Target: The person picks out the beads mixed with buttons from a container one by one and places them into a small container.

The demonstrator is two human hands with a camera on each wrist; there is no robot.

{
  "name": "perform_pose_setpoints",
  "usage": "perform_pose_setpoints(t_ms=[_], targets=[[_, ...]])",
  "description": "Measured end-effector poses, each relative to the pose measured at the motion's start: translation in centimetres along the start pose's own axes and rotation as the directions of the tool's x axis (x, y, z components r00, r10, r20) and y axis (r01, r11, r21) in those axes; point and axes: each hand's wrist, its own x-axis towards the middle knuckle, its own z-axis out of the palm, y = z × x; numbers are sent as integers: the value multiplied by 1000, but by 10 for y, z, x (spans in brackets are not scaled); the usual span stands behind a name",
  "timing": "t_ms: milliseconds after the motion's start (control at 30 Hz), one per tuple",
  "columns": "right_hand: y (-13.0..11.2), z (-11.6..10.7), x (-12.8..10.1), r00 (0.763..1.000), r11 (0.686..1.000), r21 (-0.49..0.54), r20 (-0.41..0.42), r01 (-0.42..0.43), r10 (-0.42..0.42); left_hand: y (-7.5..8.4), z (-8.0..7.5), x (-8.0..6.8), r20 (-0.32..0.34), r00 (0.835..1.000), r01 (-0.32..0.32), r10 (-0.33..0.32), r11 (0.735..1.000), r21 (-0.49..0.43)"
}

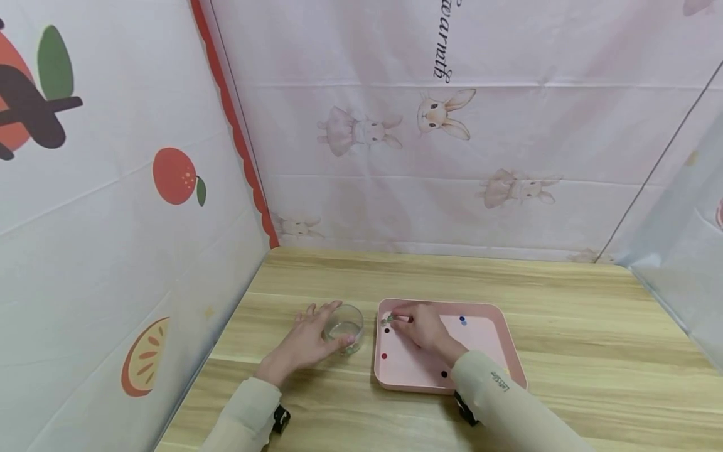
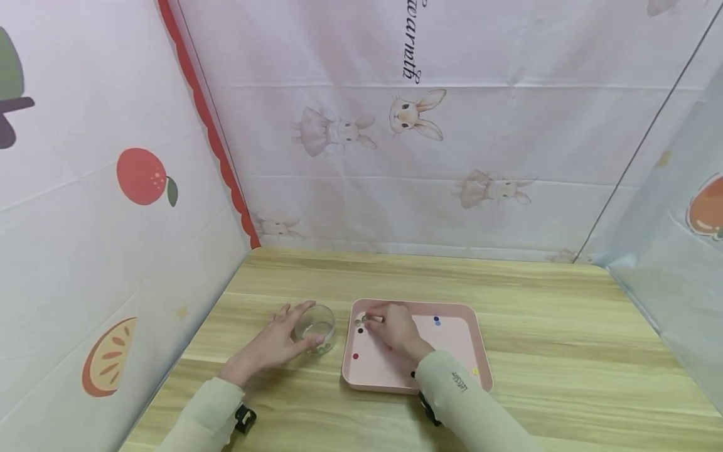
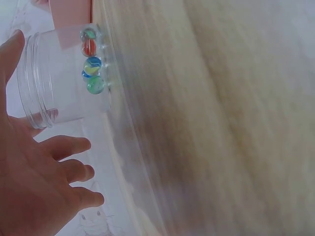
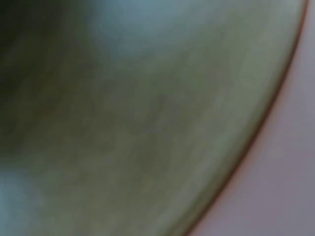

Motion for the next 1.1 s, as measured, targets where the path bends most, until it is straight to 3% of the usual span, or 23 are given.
perform_pose_setpoints(t_ms=[267, 400, 500, 667, 800, 900, 1100], targets=[[-1, 6, 0, 994, 977, -189, -34, 96, -104, -3, 5, -1, -8, 1000, -6, 6, 1000, 0], [-3, 7, -1, 989, 967, -212, -24, 139, -147, -4, 7, -2, -11, 1000, -11, 11, 1000, 2], [-5, 6, -3, 984, 970, -169, 8, 175, -176, -5, 8, -1, -13, 1000, -14, 15, 1000, 4], [-7, 0, -8, 976, 982, -44, 132, 182, -175, -6, 7, 0, -14, 1000, -12, 12, 1000, 10], [-6, -1, -10, 957, 973, -44, 193, 226, -214, -6, 7, 0, -7, 1000, -10, 10, 1000, 14], [-4, 2, -11, 950, 968, -63, 216, 244, -225, -6, 7, 0, -3, 1000, -12, 12, 1000, 12], [-1, 4, -11, 958, 979, -32, 211, 203, -191, -6, 7, 1, -2, 1000, -9, 9, 1000, 12]])
